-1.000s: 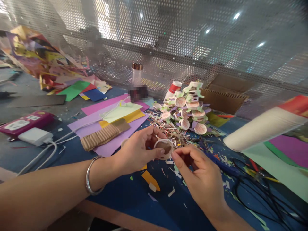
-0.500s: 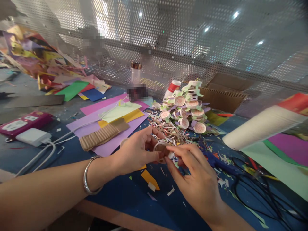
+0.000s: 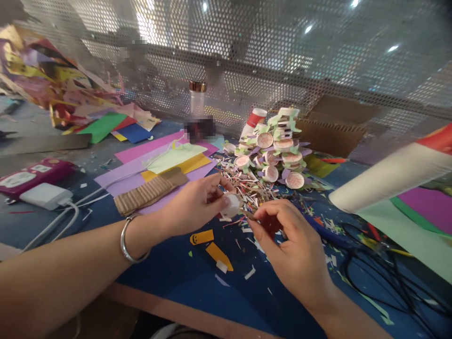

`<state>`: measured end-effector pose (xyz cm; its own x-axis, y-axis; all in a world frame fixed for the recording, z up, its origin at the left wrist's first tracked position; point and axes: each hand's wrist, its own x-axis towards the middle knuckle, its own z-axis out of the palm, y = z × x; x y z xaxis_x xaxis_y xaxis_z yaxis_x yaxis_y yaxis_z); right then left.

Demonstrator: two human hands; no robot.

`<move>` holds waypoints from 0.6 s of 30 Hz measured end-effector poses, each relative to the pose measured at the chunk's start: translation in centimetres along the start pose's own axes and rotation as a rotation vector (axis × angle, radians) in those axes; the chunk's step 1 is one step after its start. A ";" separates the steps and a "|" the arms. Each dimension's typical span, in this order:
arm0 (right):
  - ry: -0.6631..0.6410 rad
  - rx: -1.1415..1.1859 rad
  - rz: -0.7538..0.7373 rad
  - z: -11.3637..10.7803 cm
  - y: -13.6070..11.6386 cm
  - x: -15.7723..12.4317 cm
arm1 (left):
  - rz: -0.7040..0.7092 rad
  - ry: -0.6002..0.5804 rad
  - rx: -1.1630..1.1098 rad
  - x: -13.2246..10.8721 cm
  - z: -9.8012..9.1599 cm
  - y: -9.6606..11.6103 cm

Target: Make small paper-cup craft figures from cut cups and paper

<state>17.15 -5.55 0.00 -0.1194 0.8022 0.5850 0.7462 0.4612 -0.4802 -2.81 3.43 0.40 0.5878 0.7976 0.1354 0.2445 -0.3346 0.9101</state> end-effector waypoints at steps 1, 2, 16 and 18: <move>-0.007 0.015 0.021 -0.1 0.1 0.0 | 0.022 0.012 0.145 0.1 -0.3 -0.2; -0.017 0.027 0.044 -0.2 0.1 0.0 | 0.053 0.021 0.271 0.1 -0.6 -0.3; -0.192 0.150 0.145 -0.4 0.0 0.3 | 0.059 -0.144 0.160 -1.0 -0.3 2.2; -0.160 0.123 0.171 -0.6 0.3 0.2 | 0.065 -0.076 0.108 -0.8 -0.6 2.0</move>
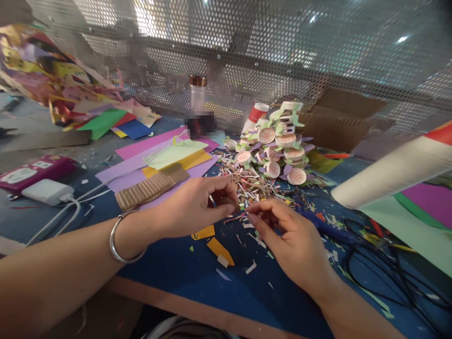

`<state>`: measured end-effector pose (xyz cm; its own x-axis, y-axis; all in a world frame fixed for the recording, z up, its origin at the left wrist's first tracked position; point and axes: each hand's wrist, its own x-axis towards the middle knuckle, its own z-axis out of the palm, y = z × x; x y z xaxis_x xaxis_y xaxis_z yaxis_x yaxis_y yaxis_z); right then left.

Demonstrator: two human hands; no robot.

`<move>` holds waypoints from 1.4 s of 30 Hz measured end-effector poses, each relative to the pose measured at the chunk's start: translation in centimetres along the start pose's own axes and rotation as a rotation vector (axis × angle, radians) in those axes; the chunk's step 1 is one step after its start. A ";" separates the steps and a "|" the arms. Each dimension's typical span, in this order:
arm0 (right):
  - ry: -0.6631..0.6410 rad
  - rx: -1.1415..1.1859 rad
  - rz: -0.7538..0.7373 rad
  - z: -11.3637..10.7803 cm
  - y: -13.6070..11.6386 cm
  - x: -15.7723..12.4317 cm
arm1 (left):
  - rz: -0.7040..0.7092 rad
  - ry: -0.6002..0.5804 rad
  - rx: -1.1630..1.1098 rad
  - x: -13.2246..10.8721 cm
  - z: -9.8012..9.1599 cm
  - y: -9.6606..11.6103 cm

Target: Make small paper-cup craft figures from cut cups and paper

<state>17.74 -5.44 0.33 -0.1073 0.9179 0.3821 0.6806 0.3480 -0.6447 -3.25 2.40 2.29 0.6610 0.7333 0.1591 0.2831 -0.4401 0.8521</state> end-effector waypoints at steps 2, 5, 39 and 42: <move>0.034 -0.025 0.025 -0.3 0.2 0.0 | -0.010 0.084 -0.093 0.2 -0.3 -0.4; 0.034 -0.071 0.003 -0.6 0.1 0.0 | -0.016 0.185 -0.253 0.4 -0.6 -0.9; -0.146 -0.860 0.053 -9.9 10.6 -3.6 | -0.096 -0.043 -0.160 0.2 0.5 -1.3; -0.087 -0.813 0.059 -9.9 10.4 -3.6 | -0.082 -0.084 0.019 0.1 1.0 -1.4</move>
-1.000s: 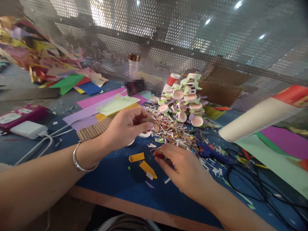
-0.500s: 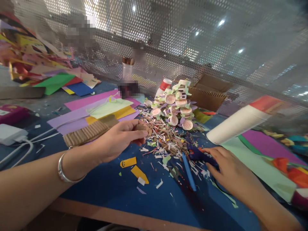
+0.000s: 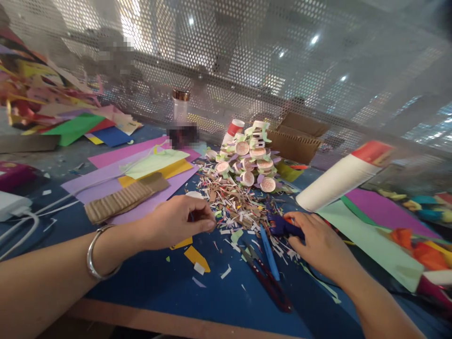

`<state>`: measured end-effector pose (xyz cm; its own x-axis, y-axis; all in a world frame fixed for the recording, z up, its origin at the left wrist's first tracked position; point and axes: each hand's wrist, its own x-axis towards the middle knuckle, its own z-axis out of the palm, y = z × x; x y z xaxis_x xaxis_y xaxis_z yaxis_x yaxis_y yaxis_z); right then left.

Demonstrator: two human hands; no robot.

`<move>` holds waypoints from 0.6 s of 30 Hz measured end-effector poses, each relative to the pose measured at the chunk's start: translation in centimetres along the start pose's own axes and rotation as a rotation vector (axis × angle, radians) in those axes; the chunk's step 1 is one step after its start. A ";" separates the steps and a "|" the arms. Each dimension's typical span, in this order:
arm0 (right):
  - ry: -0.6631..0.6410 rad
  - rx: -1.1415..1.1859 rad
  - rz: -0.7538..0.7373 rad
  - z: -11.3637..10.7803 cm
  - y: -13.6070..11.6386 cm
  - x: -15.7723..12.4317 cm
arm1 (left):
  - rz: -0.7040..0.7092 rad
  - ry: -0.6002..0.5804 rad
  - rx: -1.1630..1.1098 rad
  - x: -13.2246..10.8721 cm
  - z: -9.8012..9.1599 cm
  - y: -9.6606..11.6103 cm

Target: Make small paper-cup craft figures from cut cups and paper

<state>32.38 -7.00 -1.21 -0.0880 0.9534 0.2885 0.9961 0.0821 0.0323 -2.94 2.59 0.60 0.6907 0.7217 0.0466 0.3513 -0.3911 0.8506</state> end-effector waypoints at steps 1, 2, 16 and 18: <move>0.023 0.022 0.005 -0.1 -0.1 -0.1 | -0.003 -0.002 0.028 -0.1 0.3 0.0; 0.046 0.046 0.010 -0.3 -0.2 -0.1 | -0.001 -0.005 0.051 -0.1 0.5 0.1; 0.080 0.771 0.084 -3.2 -9.9 0.3 | 0.025 0.079 -0.006 -0.2 1.6 1.3; 0.066 0.909 0.034 -3.2 -11.9 1.0 | -0.045 -0.006 -0.286 -0.5 2.3 1.8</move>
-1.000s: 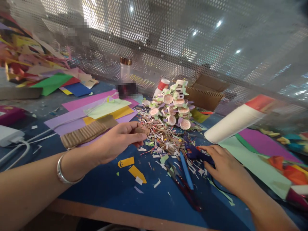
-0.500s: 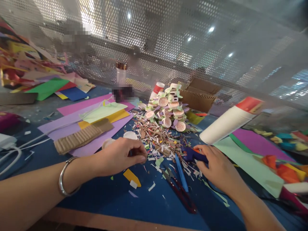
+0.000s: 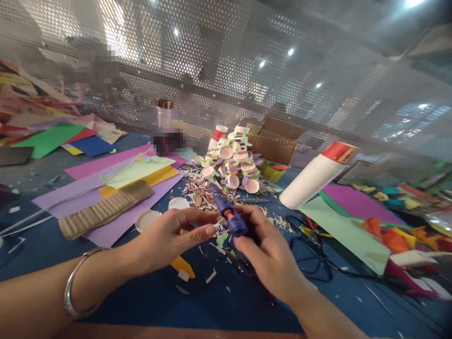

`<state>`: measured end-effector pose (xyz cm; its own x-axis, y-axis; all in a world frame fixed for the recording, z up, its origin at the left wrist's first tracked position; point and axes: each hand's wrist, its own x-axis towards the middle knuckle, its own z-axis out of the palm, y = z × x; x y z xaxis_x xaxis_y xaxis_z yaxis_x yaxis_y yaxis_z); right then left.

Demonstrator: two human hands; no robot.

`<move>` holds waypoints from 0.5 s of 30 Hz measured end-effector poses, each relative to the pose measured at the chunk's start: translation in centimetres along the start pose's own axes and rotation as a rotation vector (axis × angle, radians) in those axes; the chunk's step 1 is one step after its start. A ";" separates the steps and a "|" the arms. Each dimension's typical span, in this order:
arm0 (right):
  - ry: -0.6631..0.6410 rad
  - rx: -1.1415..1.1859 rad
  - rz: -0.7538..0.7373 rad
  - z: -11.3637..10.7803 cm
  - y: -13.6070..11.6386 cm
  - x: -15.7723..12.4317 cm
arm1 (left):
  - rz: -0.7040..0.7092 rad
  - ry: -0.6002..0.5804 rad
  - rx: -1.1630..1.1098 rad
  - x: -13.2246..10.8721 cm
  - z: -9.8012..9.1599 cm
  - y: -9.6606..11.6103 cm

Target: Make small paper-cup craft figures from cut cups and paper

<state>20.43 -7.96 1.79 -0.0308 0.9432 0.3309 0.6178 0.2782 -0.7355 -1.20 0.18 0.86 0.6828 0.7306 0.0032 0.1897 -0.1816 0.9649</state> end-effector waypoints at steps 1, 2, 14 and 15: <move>-0.015 0.047 -0.003 0.7 -0.4 0.3 | -0.016 -0.039 -0.153 -0.1 0.4 0.0; -0.020 0.075 -0.010 1.4 -0.7 0.6 | -0.019 -0.062 -0.288 -0.2 0.8 -0.1; 0.024 -0.032 -0.138 5.7 0.4 1.5 | -0.065 0.185 -0.523 0.9 2.1 -1.0; 0.015 -0.048 -0.151 5.8 0.4 1.5 | -0.052 0.198 -0.495 0.9 2.2 -1.0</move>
<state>16.08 -5.41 -1.40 -0.1147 0.8884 0.4445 0.6435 0.4074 -0.6480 0.77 -0.39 -0.68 0.5258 0.8495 -0.0444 -0.1688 0.1554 0.9733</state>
